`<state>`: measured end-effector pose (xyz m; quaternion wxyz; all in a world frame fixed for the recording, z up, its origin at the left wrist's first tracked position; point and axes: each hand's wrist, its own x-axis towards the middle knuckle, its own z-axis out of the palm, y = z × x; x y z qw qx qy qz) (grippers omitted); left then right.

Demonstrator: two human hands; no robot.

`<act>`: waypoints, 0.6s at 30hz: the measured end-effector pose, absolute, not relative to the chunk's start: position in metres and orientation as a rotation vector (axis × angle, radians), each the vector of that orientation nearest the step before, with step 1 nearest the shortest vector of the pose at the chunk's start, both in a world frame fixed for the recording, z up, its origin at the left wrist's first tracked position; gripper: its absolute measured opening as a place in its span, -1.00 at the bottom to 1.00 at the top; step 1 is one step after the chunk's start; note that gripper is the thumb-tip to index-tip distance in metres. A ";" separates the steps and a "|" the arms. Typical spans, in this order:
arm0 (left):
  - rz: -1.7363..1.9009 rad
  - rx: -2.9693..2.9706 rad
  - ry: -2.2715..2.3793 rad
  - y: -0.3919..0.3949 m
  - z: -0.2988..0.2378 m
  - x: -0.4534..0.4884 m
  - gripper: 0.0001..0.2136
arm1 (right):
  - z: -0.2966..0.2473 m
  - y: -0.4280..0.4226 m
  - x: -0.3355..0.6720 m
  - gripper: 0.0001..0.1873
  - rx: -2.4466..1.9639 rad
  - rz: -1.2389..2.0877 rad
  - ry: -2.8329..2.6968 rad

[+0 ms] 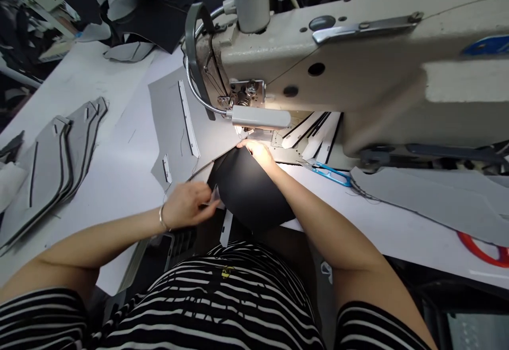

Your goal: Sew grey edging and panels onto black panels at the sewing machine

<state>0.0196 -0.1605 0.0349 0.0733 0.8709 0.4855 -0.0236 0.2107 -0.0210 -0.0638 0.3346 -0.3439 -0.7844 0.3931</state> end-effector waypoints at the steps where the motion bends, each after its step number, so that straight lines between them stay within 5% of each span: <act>1: -0.096 2.501 1.451 -0.178 0.029 0.016 -0.63 | -0.064 -0.024 0.212 -0.74 -0.878 1.072 -1.974; 5: 0.023 1.793 1.490 -0.209 -0.008 0.015 -0.61 | -0.061 -0.038 0.224 -0.65 -0.757 1.107 -2.033; 9: 0.292 1.240 1.385 -0.208 -0.033 0.024 -0.50 | -0.049 -0.050 0.234 -0.60 -0.453 0.709 -2.634; 14: 0.290 1.213 1.354 -0.208 -0.039 0.023 -0.47 | -0.033 -0.058 0.218 -0.54 -0.432 0.302 -2.933; 18: -0.044 1.424 1.216 -0.192 -0.010 0.010 -0.58 | -0.032 -0.062 0.208 -0.50 -0.534 0.226 -2.960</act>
